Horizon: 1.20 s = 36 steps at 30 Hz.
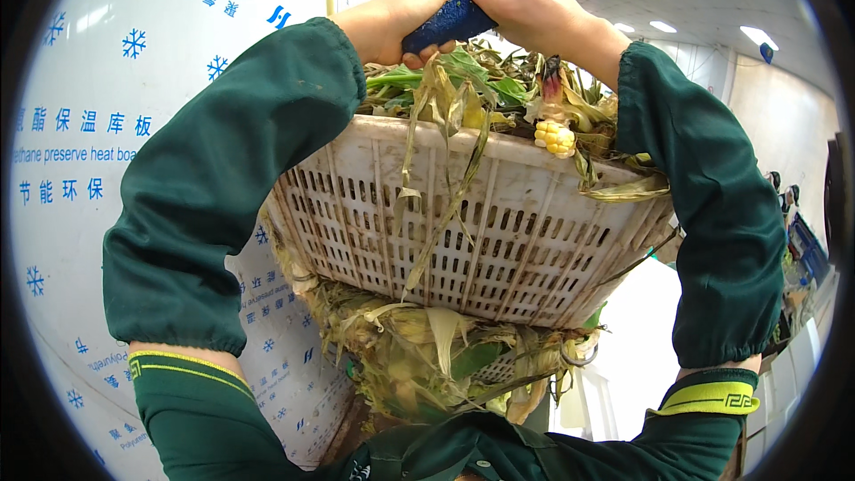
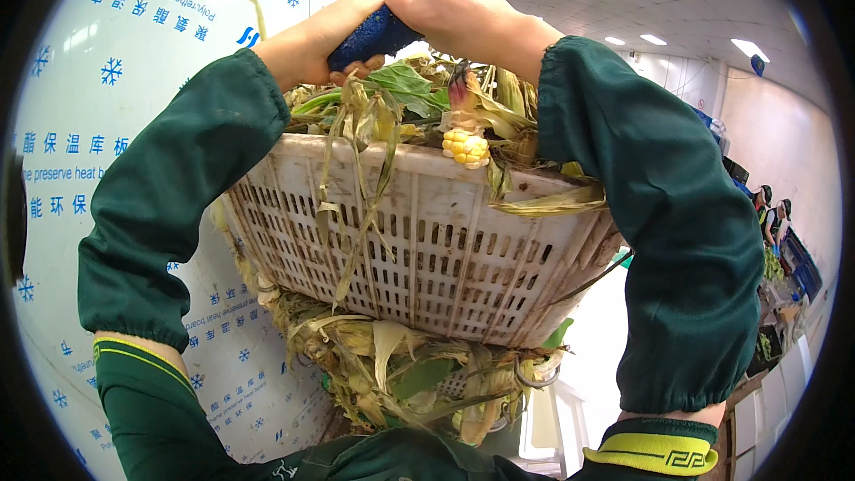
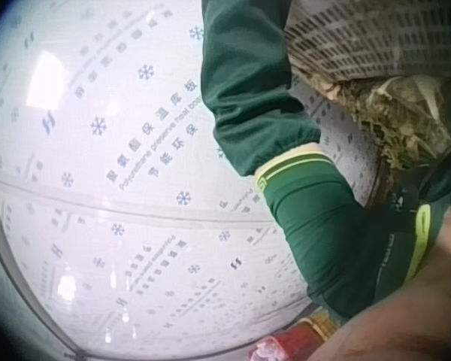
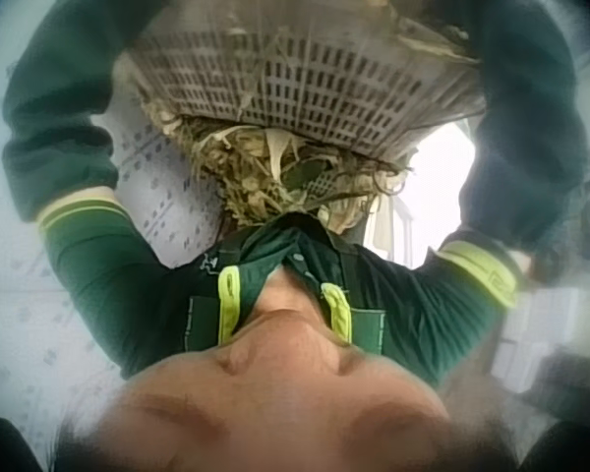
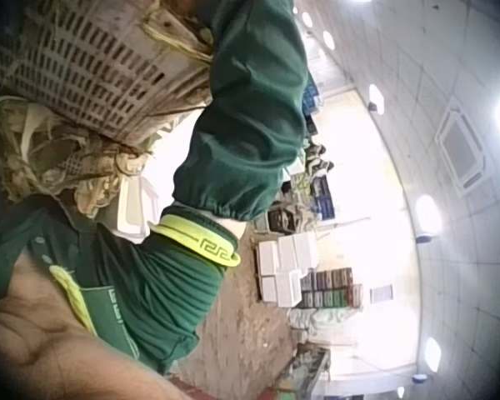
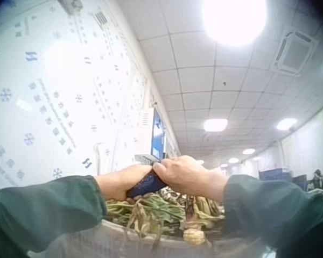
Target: The person wipes down a stainless steel table and a digital scale with a blue cloth, then gathers chopped green vegetables into the cloth to transfer them into a plastic crate.
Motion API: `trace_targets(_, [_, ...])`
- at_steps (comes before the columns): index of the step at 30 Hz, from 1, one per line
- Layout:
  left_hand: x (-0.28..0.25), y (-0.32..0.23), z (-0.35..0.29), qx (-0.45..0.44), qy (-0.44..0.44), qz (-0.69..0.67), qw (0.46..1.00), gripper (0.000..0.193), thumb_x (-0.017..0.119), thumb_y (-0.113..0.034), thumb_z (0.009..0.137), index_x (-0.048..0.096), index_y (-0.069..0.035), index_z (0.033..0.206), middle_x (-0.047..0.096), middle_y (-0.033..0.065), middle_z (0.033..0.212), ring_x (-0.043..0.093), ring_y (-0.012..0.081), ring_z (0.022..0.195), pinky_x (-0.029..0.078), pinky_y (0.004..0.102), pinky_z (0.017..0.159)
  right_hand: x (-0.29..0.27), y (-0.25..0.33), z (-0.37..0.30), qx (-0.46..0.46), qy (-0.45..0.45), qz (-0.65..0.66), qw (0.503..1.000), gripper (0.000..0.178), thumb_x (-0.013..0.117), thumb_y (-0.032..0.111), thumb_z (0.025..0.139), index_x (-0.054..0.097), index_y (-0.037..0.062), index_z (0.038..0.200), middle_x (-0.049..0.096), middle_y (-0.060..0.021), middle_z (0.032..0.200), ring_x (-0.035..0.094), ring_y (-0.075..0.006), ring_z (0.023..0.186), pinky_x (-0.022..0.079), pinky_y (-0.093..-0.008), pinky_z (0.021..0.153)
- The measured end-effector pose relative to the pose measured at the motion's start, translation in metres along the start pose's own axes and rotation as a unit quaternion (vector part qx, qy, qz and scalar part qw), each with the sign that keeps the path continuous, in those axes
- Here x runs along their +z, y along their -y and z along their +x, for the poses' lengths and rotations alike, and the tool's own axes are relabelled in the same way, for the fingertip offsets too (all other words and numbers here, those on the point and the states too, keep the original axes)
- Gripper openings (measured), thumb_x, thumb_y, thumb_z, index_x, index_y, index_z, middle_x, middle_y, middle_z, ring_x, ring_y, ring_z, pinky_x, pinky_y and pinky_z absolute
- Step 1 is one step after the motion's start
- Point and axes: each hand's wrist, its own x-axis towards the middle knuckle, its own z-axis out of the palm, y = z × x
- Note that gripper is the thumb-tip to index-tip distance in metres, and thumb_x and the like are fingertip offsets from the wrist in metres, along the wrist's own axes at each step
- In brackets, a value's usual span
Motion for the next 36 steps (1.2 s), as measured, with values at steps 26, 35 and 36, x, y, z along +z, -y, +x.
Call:
trace_targets(26, [0.000, 0.023, 0.068, 0.509, -0.156, 0.623, 0.573, 0.008, 0.050, -0.008, 0.081, 0.054, -0.001, 0.080, 0.061, 0.0166, 0.076, 0.061, 0.0345, 0.074, 0.050, 0.0396, 0.066, 0.018, 0.007, -0.027, 0.211, 0.140, 0.227, 0.940, 0.029, 0.069, 0.011, 0.063, 0.057, -0.0018, 0.086, 0.061, -0.0208, 0.078, 0.060, -0.0380, 0.081, 0.048, -0.0413, 0.070])
trace_targets(35, [-0.001, 0.022, 0.072, 0.521, -0.142, 0.632, 0.555, 0.010, 0.048, -0.009, 0.083, 0.053, 0.000, 0.080, 0.060, 0.0175, 0.075, 0.061, 0.0349, 0.073, 0.049, 0.0412, 0.063, 0.010, 0.013, -0.028, 0.243, 0.132, 0.291, 0.916, 0.026, 0.064, 0.008, 0.060, 0.058, -0.0060, 0.081, 0.059, -0.0243, 0.073, 0.061, -0.0388, 0.073, 0.049, -0.0406, 0.065])
trace_targets(36, [0.002, 0.023, 0.072, 0.516, -0.136, 0.626, 0.568, 0.011, 0.048, -0.009, 0.084, 0.053, 0.000, 0.080, 0.060, 0.0177, 0.075, 0.061, 0.0350, 0.073, 0.049, 0.0414, 0.063, 0.011, 0.012, -0.030, 0.246, 0.140, 0.297, 0.912, 0.026, 0.064, 0.008, 0.060, 0.058, -0.0062, 0.080, 0.059, -0.0245, 0.072, 0.061, -0.0388, 0.072, 0.049, -0.0406, 0.065])
